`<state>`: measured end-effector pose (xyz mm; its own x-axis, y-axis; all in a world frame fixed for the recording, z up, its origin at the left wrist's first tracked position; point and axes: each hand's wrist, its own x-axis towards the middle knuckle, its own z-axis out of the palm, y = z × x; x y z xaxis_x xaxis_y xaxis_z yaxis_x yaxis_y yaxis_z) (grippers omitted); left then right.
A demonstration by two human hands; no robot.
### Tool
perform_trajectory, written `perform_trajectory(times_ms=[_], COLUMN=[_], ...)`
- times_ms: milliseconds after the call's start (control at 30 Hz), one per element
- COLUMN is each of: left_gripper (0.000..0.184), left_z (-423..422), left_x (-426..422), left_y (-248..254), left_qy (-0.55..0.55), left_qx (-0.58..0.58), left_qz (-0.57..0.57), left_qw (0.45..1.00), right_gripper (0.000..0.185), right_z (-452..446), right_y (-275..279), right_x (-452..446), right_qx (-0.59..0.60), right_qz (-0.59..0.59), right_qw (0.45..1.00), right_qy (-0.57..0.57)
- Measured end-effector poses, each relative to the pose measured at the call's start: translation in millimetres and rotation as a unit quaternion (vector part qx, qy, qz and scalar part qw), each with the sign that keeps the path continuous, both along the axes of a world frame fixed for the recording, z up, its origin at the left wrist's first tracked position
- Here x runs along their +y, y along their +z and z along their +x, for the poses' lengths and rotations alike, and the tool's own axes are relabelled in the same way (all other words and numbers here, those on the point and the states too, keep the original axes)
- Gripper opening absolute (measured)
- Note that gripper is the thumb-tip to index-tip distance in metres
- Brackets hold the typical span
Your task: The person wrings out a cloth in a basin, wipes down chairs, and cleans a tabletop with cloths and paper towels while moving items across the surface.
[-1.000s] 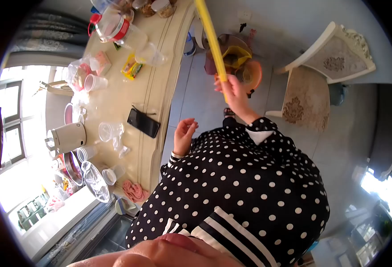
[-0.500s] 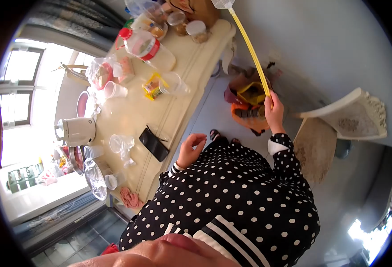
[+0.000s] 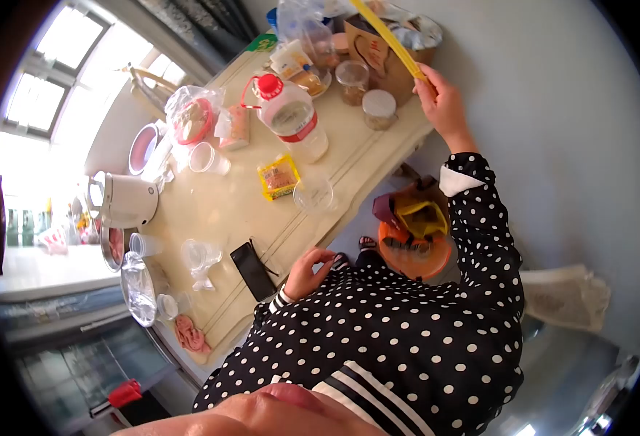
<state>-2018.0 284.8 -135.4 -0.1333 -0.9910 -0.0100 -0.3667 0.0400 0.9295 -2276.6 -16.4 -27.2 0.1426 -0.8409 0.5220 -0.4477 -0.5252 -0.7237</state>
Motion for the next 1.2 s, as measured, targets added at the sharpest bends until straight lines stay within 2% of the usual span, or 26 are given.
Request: perform_trajectory(times_ms=[67, 167, 200, 300, 333, 433, 533, 633, 767, 900, 967, 1000, 1033, 1067, 1100, 1167, 1200], left_gripper=[0.018, 0.018, 0.018, 0.018, 0.019, 0.019, 0.018, 0.018, 0.020, 0.019, 0.019, 0.018, 0.018, 0.018, 0.018, 0.016, 0.015], left_z=[0.9, -3.3, -4.8, -7.3, -7.6, -9.2, -10.5, -12.2, -12.6, -11.6, -9.0, -9.0, -7.7, -6.5, -5.1, -3.8, -1.4], left_x=[-3.5, -9.7, -12.4, -19.6, -22.5, -26.1, -29.2, -32.7, -31.5, -25.0, -18.2, -14.1, -10.4, -5.6, -0.7, 11.0, 17.9], left_y=[-2.0, 0.6, 2.4, -3.9, -2.2, -9.3, -6.9, -3.9, 1.1, 0.1, -4.0, 0.5, 6.5, 11.8, 16.6, 13.2, 14.6], left_qy=[0.037, 0.071, 0.075, 0.086, 0.089, 0.125, 0.146, 0.156, 0.161, 0.174, 0.172, 0.178, 0.182, 0.193, 0.201, 0.230, 0.244], left_qx=[-0.011, -0.019, -0.026, -0.021, -0.030, -0.002, -0.006, -0.016, -0.046, -0.059, -0.078, -0.086, -0.097, -0.084, -0.071, -0.046, -0.054], left_qz=[0.000, 0.017, 0.023, 0.017, 0.018, 0.016, 0.015, 0.017, 0.042, 0.049, 0.016, 0.018, 0.018, 0.032, 0.043, 0.028, 0.025], left_qw=[0.999, 0.997, 0.997, 0.996, 0.995, 0.992, 0.989, 0.987, 0.985, 0.982, 0.982, 0.980, 0.978, 0.977, 0.976, 0.972, 0.968], right_gripper=[0.026, 0.027, 0.028, 0.023, 0.020, 0.020, 0.021, 0.023, 0.027, 0.032, 0.036, 0.038, 0.037, 0.038, 0.039, 0.042, 0.039], right_z=[23.6, 52.9, 61.3, 75.7, 77.5, 70.1, 54.1, 35.2, 12.3, 4.2, -2.0, -1.1, -6.4, -11.7, -8.1, 4.4, 2.4], right_y=[-0.1, -0.1, -2.6, -7.5, -2.2, 9.8, 20.7, 18.0, 11.4, 9.8, 11.2, 13.5, 14.0, 12.5, 17.4, 40.7, 34.5], right_x=[-26.0, -64.0, -75.9, -112.4, -119.7, -156.3, -189.0, -230.8, -252.0, -252.8, -246.4, -242.5, -235.6, -232.7, -211.6, -148.4, -127.0], right_qx=[0.004, 0.086, 0.105, 0.197, 0.238, 0.318, 0.406, 0.452, 0.522, 0.522, 0.515, 0.540, 0.525, 0.509, 0.467, 0.397, 0.353], right_qz=[-0.005, -0.112, -0.102, -0.144, -0.094, -0.139, -0.075, 0.040, 0.045, 0.082, 0.016, -0.026, -0.099, -0.122, -0.111, 0.012, -0.005], right_qw=[0.999, 0.984, 0.983, 0.969, 0.967, 0.933, 0.902, 0.882, 0.842, 0.839, 0.848, 0.828, 0.831, 0.838, 0.867, 0.915, 0.936], right_qy=[0.036, 0.106, 0.108, 0.023, -0.015, -0.095, -0.129, -0.125, -0.128, -0.132, -0.125, -0.148, -0.155, -0.154, -0.133, -0.071, -0.003])
